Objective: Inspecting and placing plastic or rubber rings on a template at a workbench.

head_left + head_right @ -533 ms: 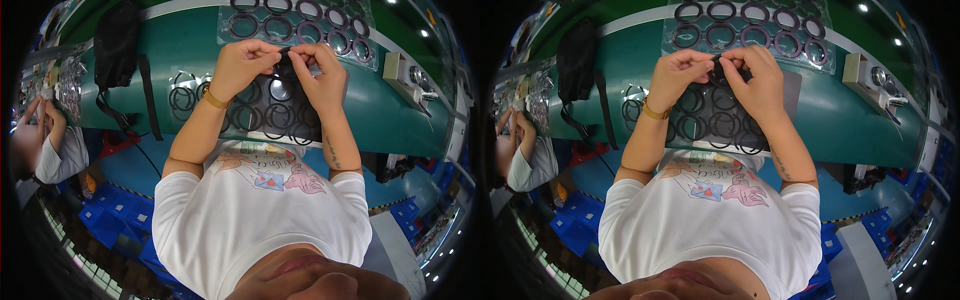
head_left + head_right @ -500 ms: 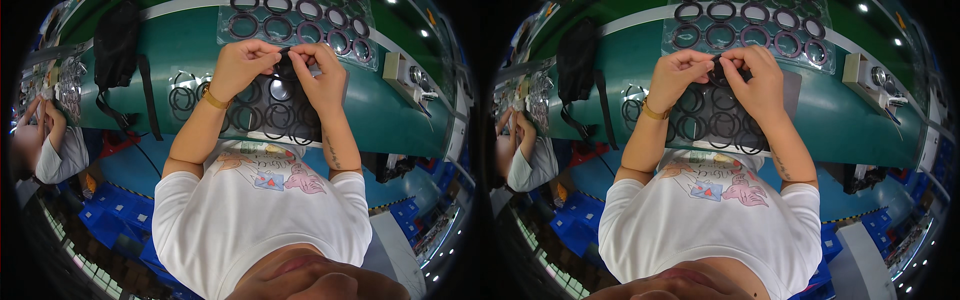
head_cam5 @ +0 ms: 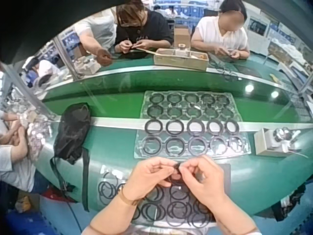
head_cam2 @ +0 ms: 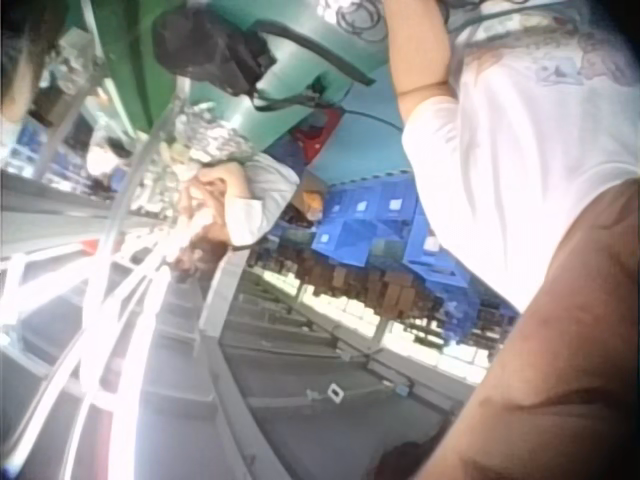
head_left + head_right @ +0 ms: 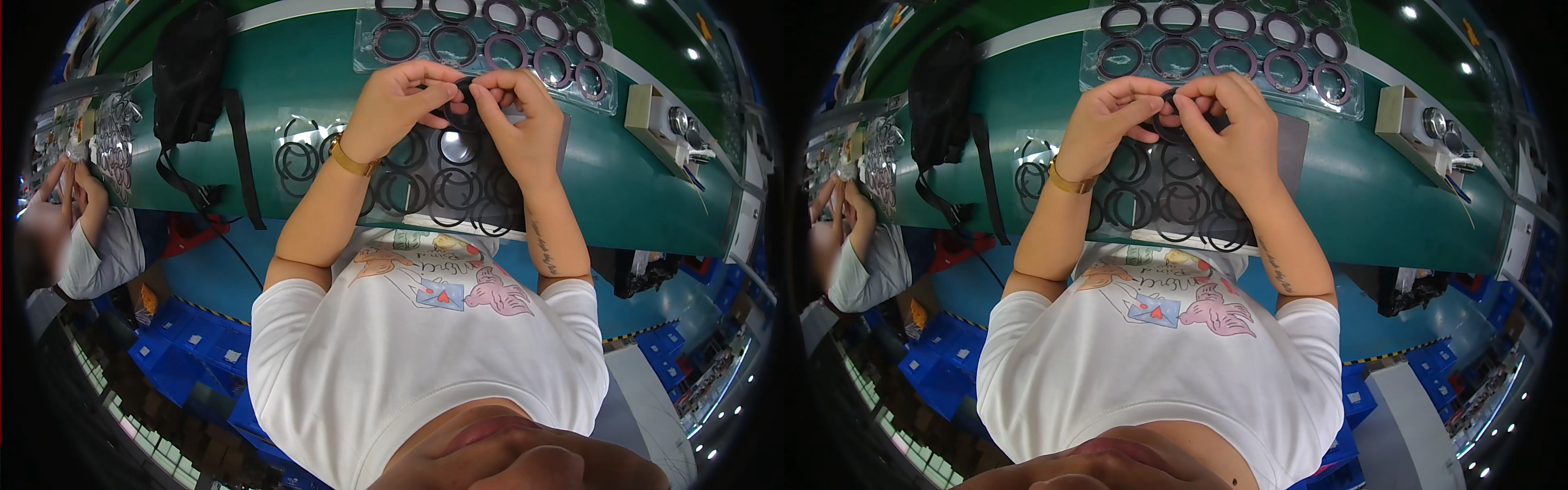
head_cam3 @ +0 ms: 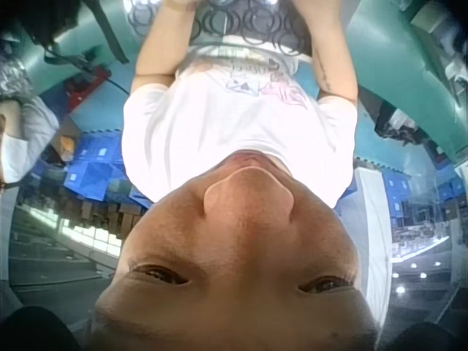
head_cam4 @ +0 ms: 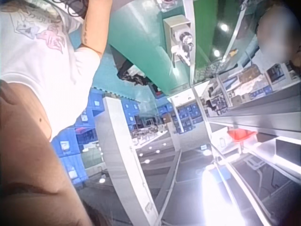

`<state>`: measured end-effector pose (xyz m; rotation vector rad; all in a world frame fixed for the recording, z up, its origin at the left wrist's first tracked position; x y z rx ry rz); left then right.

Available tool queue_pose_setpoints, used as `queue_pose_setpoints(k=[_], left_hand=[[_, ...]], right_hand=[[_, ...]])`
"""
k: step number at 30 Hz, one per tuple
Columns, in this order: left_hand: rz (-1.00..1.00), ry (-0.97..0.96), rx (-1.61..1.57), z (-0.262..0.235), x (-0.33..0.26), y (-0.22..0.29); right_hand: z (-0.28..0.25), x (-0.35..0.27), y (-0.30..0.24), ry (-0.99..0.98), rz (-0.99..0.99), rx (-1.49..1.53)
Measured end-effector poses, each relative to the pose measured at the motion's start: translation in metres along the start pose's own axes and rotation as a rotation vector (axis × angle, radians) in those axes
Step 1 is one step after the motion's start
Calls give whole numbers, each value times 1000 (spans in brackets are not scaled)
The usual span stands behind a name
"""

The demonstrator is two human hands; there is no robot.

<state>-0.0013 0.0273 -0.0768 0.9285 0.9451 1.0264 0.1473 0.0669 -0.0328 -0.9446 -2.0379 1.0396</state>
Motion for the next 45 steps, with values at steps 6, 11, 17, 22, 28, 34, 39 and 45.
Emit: queue_pose_setpoints(k=[6,11,17,22,28,34,39,45], left_hand=[[-14,-52,-27,3,1,2],[18,-40,-85,2,0,4],[17,-27,-98,3,-1,4],[24,-26,-117,4,-2,3],[22,-8,-120,4,-3,2],[29,-3,-119,5,-3,2],[16,0,-99,6,-4,3],[87,42,127,-3,-3,5]], right_hand=[[2,-3,-8,-83,-136,54],[2,-4,2,14,-26,143],[2,-4,6,68,15,108],[2,-4,6,100,10,70],[2,-3,7,101,9,61],[3,-4,9,103,24,66],[5,-3,8,112,21,65],[6,-3,-6,82,-149,-160]])
Point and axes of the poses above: each hand's wrist, its own x-axis towards the middle knuckle, its own z-axis out of the palm, y = z × x, the point moved 6 cm from there along x, towards the middle knuckle, and after that the axes turned 13 degrees about -y, right-handed, at the moved point
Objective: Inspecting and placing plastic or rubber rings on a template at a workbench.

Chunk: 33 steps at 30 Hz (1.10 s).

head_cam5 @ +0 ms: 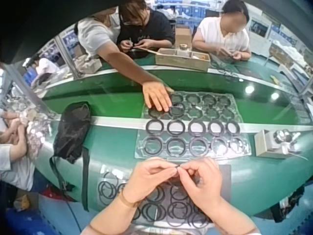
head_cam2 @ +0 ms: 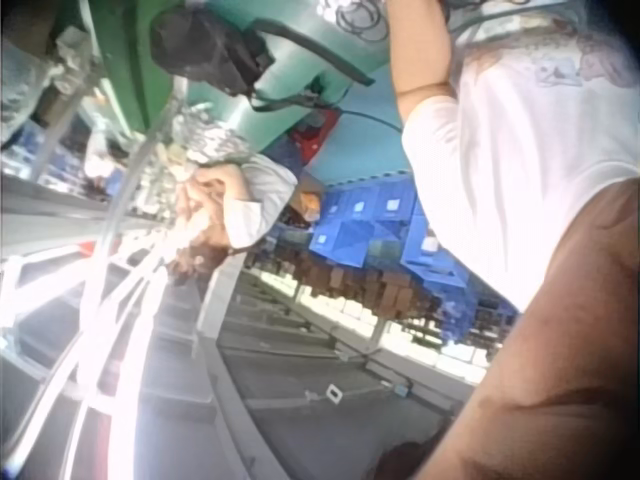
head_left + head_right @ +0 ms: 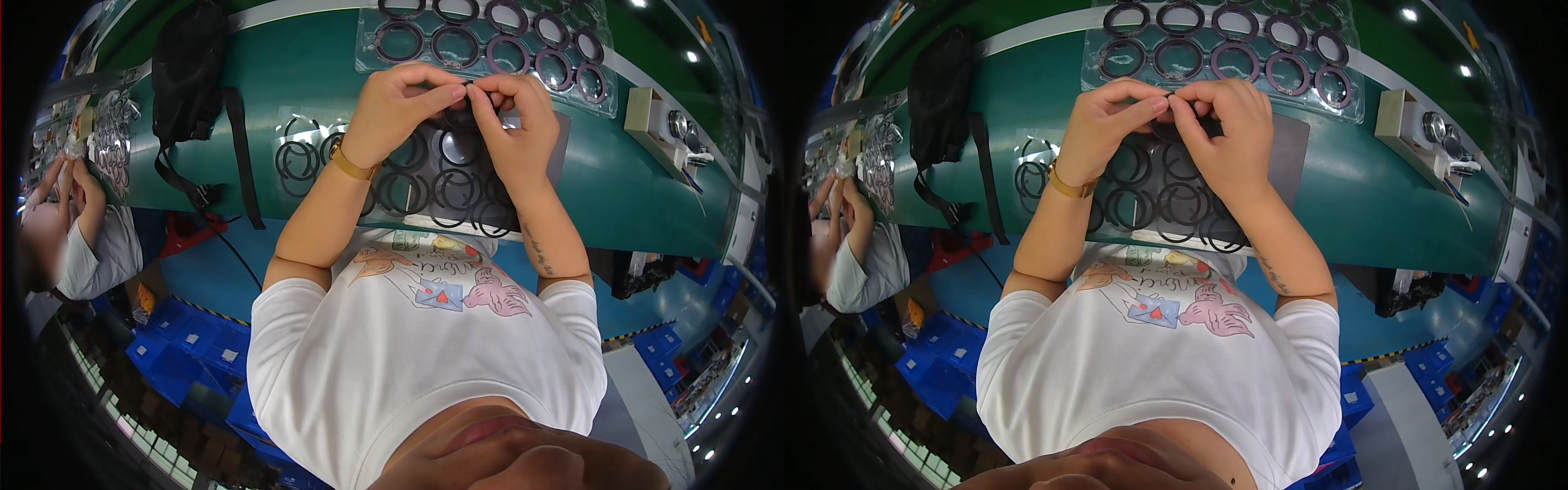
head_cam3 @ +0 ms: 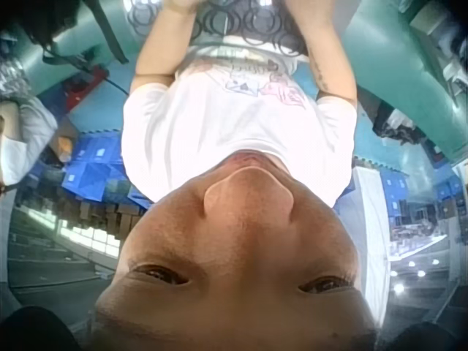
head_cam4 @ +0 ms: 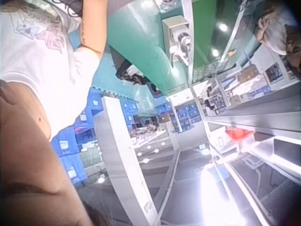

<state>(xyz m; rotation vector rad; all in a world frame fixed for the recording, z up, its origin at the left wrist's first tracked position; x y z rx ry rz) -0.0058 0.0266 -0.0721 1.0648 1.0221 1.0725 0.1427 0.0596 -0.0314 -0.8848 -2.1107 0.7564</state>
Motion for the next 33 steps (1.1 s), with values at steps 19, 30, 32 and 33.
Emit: queue_pose_setpoints(k=[19,30,32,33], left_hand=[[-111,-39,-153,1,-1,-5],[-3,-114,-46,-2,2,-6],[19,-165,-180,4,3,-7],[31,-193,-236,8,3,-7]], right_hand=[[-3,1,-8,38,-178,-231],[-3,1,-12,14,-219,-238],[-3,2,-12,1,-208,-205],[-3,2,-12,-4,-205,-185]])
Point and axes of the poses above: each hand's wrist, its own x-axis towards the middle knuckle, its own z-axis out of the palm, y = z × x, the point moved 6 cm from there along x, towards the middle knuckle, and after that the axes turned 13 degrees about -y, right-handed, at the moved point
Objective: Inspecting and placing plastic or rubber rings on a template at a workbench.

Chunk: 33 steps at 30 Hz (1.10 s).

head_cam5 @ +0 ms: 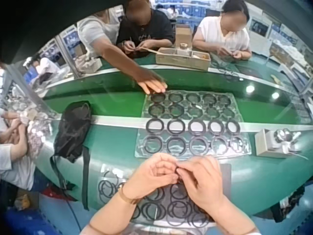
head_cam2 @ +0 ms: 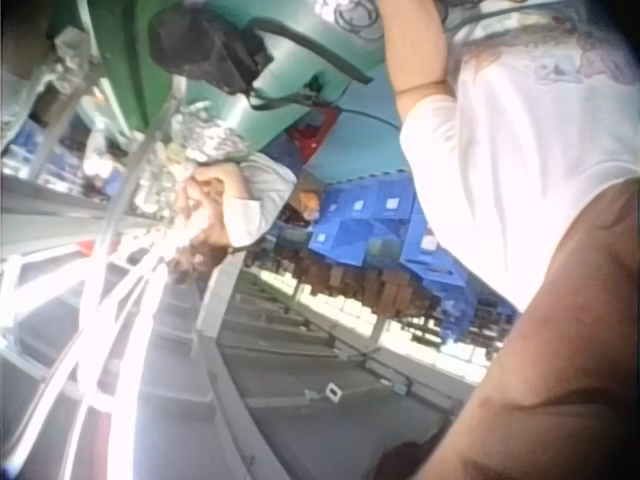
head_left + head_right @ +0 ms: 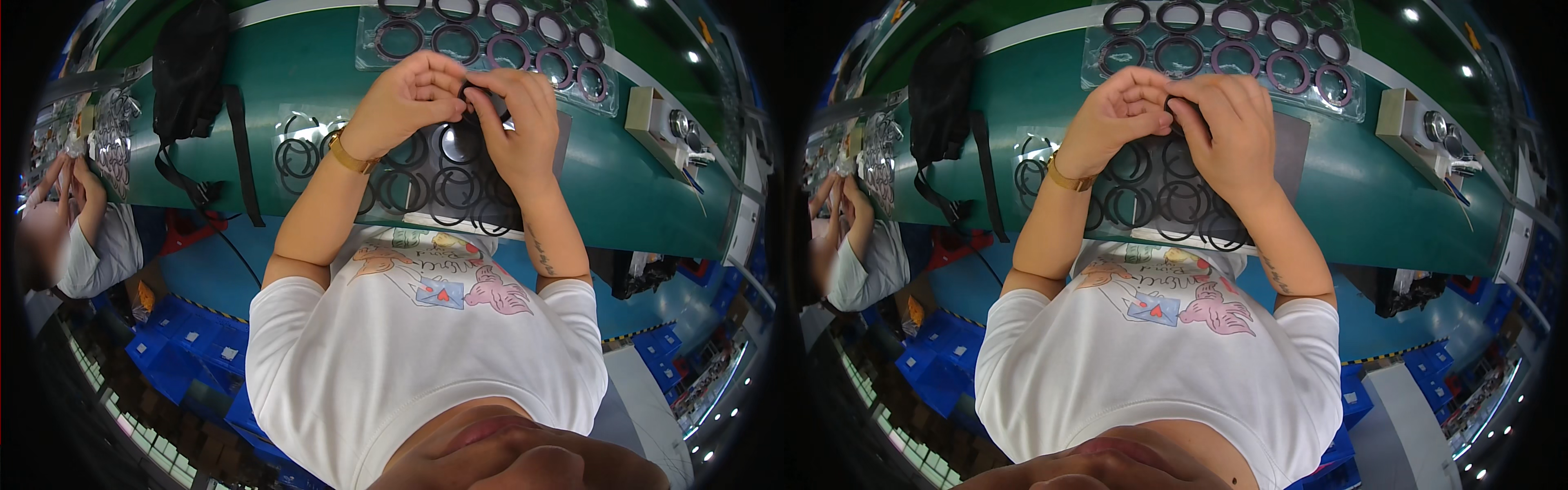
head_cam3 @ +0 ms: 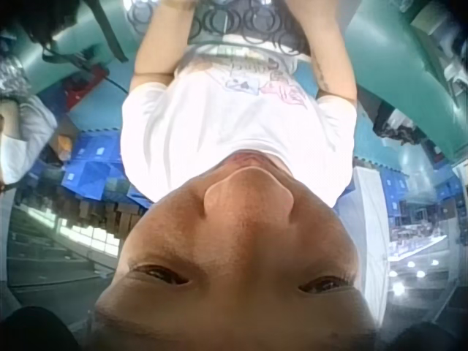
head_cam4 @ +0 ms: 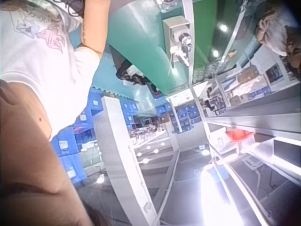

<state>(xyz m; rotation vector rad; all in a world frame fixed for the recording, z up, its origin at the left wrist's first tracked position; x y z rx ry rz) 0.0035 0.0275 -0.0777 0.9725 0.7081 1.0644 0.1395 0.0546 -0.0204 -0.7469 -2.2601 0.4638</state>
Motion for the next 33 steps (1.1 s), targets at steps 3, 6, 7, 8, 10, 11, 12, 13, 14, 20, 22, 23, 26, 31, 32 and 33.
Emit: queue_pose_setpoints(k=[3,6,7,8,10,11,12,13,14,20,22,23,26,31,32,33], left_hand=[[44,14,-5,2,1,2],[-35,94,44,-1,0,-1],[-42,103,52,-1,-1,-1],[-43,113,63,-1,-1,-1],[-39,131,83,-1,-2,0],[-35,139,90,-1,-2,0],[-33,149,99,-1,-2,0],[-31,147,103,0,-2,0],[-31,149,108,0,-3,0],[-38,142,159,0,-3,2],[-46,165,155,-1,-3,3],[-48,187,137,-2,-4,3],[-5,229,102,-5,-5,9],[8,250,40,-6,-8,15],[11,238,39,-6,-8,16],[13,227,37,-7,-9,17]], right_hand=[[1,-1,3,-25,75,49],[-2,-1,1,-1,65,2],[-2,-1,0,5,52,-7],[-3,-1,-1,12,36,-13],[-3,0,-1,14,31,-16],[-3,-1,0,9,43,-13],[-3,-1,1,1,58,-8],[-3,-1,1,2,61,-12],[-3,-2,1,-1,68,-13],[-3,1,-2,-13,46,-35],[-8,2,2,-8,120,25],[-12,-1,7,-4,212,90],[-11,-5,31,-21,455,568],[11,-13,45,-185,643,1177],[12,-15,46,-175,665,1173],[13,-15,46,-178,650,1188]])
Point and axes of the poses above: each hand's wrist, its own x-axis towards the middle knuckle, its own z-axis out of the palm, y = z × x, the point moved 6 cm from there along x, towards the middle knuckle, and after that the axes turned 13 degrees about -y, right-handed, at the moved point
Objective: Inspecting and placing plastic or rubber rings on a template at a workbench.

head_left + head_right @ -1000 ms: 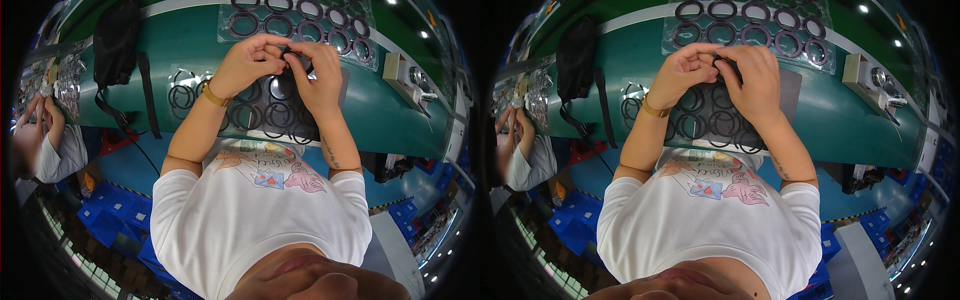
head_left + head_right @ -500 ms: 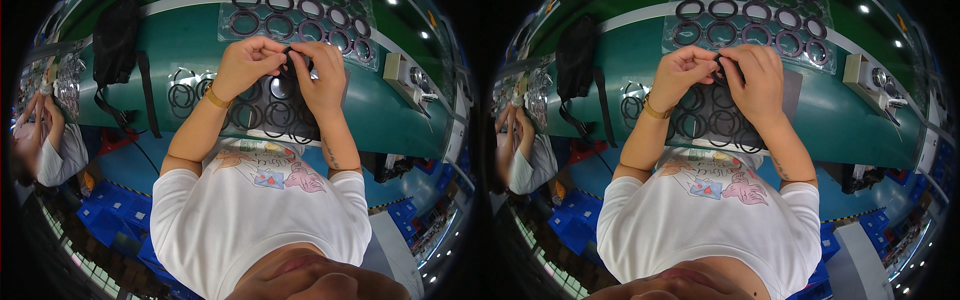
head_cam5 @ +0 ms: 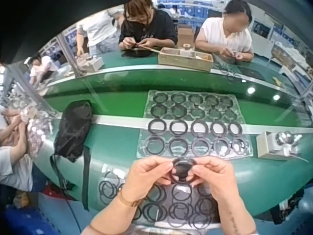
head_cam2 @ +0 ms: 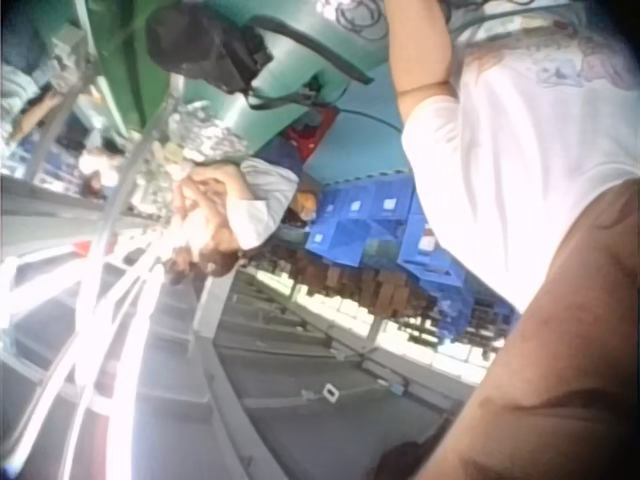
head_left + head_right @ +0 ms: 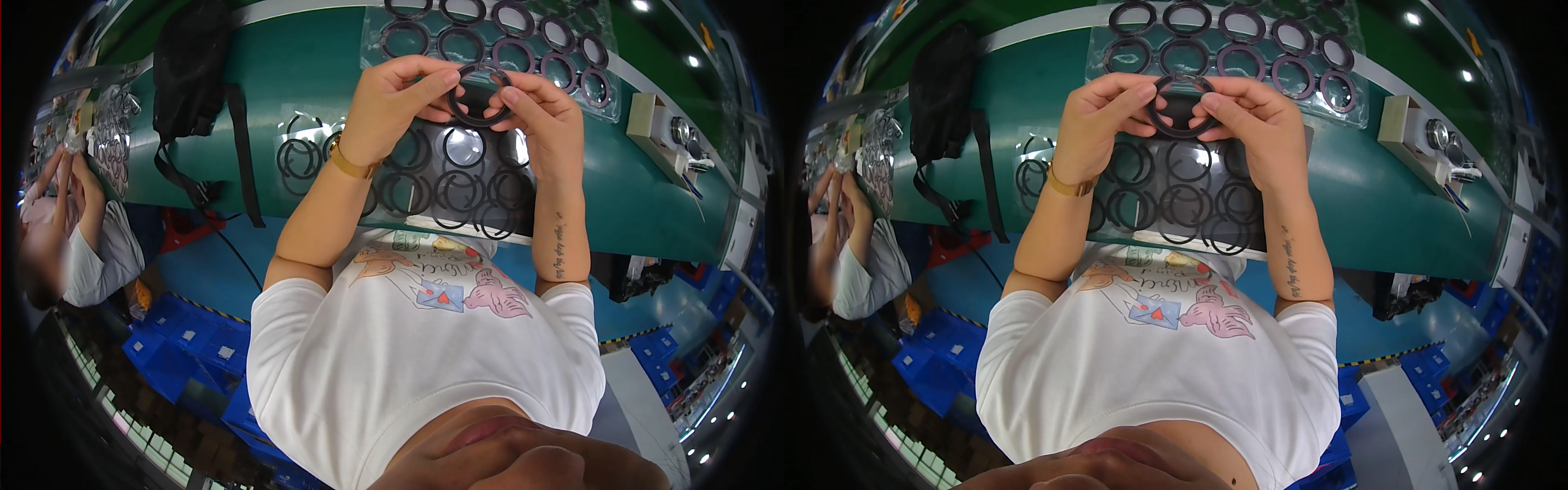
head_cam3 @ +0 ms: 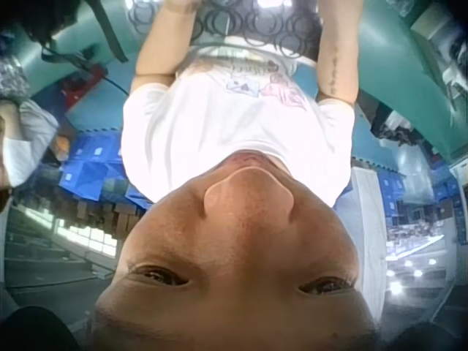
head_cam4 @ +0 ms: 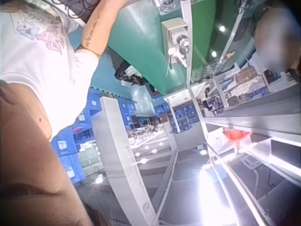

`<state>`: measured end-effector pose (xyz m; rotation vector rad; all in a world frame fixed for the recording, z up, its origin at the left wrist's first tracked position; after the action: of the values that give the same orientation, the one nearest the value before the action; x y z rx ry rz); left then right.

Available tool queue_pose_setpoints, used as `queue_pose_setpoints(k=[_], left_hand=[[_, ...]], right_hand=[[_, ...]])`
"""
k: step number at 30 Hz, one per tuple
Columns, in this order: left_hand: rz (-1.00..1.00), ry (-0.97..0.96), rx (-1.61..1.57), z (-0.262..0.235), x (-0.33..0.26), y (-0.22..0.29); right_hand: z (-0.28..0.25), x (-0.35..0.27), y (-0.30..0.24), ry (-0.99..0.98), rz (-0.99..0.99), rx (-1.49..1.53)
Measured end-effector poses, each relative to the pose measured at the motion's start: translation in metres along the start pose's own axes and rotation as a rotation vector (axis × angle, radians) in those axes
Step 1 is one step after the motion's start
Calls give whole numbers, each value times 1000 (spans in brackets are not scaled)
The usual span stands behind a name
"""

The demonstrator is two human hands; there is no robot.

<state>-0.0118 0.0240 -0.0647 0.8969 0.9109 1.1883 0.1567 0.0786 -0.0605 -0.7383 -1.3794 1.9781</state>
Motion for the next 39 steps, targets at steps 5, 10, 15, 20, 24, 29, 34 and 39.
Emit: queue_pose_setpoints(k=[5,10,15,20,24,29,34,39], left_hand=[[-36,-94,-84,-2,2,-4],[-9,-99,-78,-4,2,-7],[-47,-59,16,-3,3,-6],[23,-15,119,3,1,-2],[102,-20,125,3,1,1],[3,-9,228,6,0,-6],[-77,37,339,4,4,-13],[70,98,618,3,10,-8]], right_hand=[[5,0,0,-74,-16,81],[6,0,3,-82,12,70],[7,1,3,-103,23,77],[12,1,8,-125,62,68],[13,2,14,-169,104,174],[15,5,19,-164,149,34],[9,4,9,-213,240,-227],[-50,19,-38,-6,59,-378]])
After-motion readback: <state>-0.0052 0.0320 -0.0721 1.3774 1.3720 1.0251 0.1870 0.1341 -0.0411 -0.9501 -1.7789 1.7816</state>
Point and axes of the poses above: each hand's wrist, its own x-axis towards the middle knuckle, its own z-axis out of the palm, y = z × x, the point moved 6 cm from there along x, towards the middle knuckle, and after that the axes turned 13 degrees about -y, right-handed, at the moved point
